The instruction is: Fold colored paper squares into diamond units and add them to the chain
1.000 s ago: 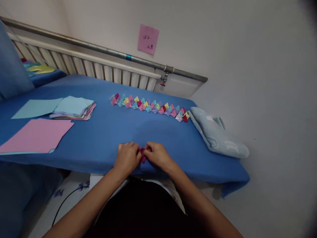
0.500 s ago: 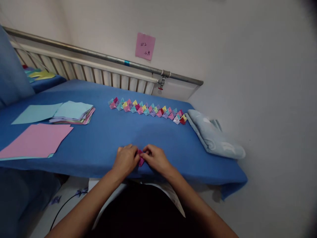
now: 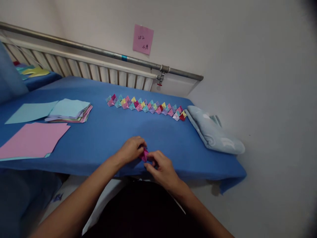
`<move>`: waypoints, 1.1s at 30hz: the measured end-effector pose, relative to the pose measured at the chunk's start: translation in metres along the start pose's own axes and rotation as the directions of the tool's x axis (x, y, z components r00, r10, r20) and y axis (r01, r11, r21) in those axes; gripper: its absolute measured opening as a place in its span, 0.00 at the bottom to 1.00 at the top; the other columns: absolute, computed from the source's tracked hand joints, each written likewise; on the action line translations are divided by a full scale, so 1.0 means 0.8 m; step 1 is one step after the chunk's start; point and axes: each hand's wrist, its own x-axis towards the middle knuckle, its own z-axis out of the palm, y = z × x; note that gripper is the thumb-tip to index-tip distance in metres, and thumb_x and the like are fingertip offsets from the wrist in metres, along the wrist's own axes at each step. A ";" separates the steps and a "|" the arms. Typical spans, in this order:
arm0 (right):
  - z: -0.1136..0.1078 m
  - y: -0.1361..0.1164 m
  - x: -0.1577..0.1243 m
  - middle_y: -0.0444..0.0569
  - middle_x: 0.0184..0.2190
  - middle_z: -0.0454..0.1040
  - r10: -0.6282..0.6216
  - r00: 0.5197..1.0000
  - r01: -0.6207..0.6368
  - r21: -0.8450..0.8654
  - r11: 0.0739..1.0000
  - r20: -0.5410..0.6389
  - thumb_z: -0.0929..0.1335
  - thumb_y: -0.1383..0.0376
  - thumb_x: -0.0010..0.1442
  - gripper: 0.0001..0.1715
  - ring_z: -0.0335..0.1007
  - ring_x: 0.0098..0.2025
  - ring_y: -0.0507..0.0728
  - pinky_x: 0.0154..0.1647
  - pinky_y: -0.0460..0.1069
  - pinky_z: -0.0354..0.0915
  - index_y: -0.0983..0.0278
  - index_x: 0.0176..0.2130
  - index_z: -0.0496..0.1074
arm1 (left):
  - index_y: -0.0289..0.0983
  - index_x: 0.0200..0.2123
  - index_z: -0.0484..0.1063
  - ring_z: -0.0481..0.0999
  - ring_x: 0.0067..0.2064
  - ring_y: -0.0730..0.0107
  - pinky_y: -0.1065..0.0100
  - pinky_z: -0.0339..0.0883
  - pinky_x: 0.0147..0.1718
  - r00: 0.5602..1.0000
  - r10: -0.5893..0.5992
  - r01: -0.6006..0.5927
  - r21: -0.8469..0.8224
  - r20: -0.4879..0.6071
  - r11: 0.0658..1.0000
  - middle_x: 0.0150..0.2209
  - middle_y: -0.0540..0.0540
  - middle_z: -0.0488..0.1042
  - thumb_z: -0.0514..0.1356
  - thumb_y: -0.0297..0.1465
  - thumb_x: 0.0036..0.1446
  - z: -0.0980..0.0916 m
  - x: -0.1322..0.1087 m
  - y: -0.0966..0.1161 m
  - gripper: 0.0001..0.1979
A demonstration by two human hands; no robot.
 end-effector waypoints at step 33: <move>0.018 0.001 0.045 0.47 0.32 0.75 0.132 0.991 -0.135 -0.341 0.930 -0.032 0.63 0.71 0.58 0.09 0.68 0.34 0.53 0.34 0.46 0.57 0.63 0.34 0.72 | 0.38 0.36 0.75 0.74 0.33 0.67 0.71 0.58 0.29 0.917 -0.349 0.312 0.198 0.195 0.929 0.32 0.47 0.78 0.57 0.26 0.48 -0.017 0.007 0.012 0.11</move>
